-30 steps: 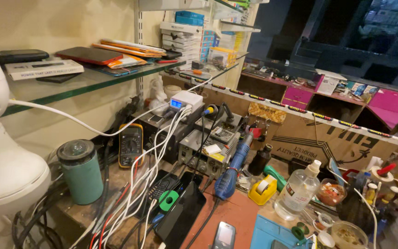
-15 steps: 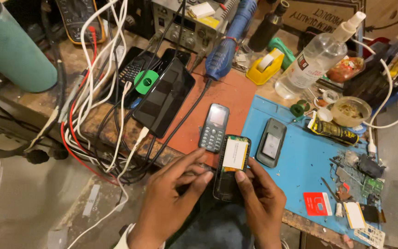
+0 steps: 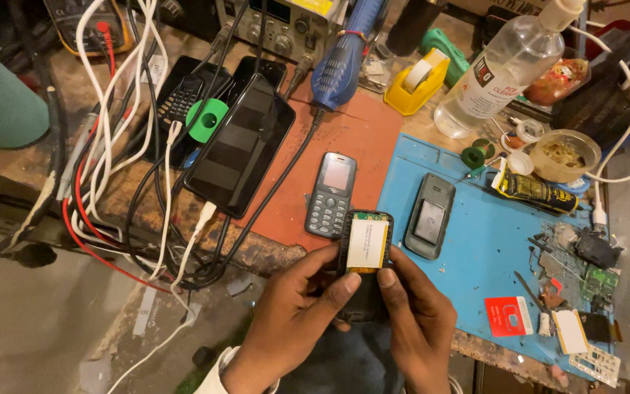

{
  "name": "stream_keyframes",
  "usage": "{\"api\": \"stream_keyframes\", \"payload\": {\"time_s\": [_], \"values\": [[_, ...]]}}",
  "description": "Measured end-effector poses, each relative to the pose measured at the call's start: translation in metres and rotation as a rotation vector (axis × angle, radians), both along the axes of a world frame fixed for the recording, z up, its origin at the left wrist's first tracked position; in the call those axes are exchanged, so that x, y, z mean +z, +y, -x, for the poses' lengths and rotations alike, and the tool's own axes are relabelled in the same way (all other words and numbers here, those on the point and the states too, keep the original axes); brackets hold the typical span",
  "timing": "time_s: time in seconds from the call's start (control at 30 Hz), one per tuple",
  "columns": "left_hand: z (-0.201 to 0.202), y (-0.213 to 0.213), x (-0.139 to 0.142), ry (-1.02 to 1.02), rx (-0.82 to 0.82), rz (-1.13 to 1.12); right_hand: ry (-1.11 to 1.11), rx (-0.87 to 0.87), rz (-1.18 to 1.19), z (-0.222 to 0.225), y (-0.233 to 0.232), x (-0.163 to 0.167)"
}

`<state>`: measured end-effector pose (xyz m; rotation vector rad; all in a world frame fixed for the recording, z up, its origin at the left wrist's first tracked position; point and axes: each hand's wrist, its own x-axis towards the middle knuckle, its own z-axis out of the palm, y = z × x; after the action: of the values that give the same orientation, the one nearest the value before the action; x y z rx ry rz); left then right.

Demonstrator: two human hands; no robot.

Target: The person removes the back cover and battery from a feature phone, then uses a screwdriver to pry out the motherboard and internal components. They place the parts on the workbench and continue to separate the phone casing.

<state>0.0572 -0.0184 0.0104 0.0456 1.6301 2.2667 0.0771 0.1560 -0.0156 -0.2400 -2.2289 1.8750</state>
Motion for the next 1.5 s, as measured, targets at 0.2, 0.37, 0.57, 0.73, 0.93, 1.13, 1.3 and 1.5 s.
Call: {"api": "stream_keyframes", "payload": {"time_s": [0.2, 0.37, 0.57, 0.73, 0.93, 1.13, 1.3, 1.5], "values": [[0.0, 0.001, -0.006, 0.032, 0.016, -0.065, -0.037, -0.006, -0.062, 0.0, 0.003, 0.002], [0.0, 0.002, -0.01, 0.03, 0.033, -0.063, -0.046, 0.033, 0.047, -0.001, 0.006, -0.005], [-0.003, -0.003, -0.011, 0.015, 0.061, -0.037, -0.012, 0.053, 0.08, -0.003, 0.006, -0.011], [-0.005, 0.004, -0.015, -0.002, 0.187, -0.213, 0.046, 0.103, 0.058, -0.004, 0.001, 0.0], [-0.006, 0.011, -0.019, 0.1, 0.27, -0.261, 0.237, 0.205, -0.321, -0.006, -0.006, 0.012], [-0.009, 0.002, -0.003, 0.124, 0.234, 0.153, 0.228, 0.019, -0.128, -0.009, 0.001, 0.008], [0.004, -0.006, 0.008, 0.806, 0.624, 1.064, 0.286, -0.185, -0.1, -0.014, 0.019, 0.013], [0.031, 0.002, 0.004, 0.875, 0.545, 1.167, 0.237, -0.153, -0.255, -0.013, 0.019, 0.013]]}}
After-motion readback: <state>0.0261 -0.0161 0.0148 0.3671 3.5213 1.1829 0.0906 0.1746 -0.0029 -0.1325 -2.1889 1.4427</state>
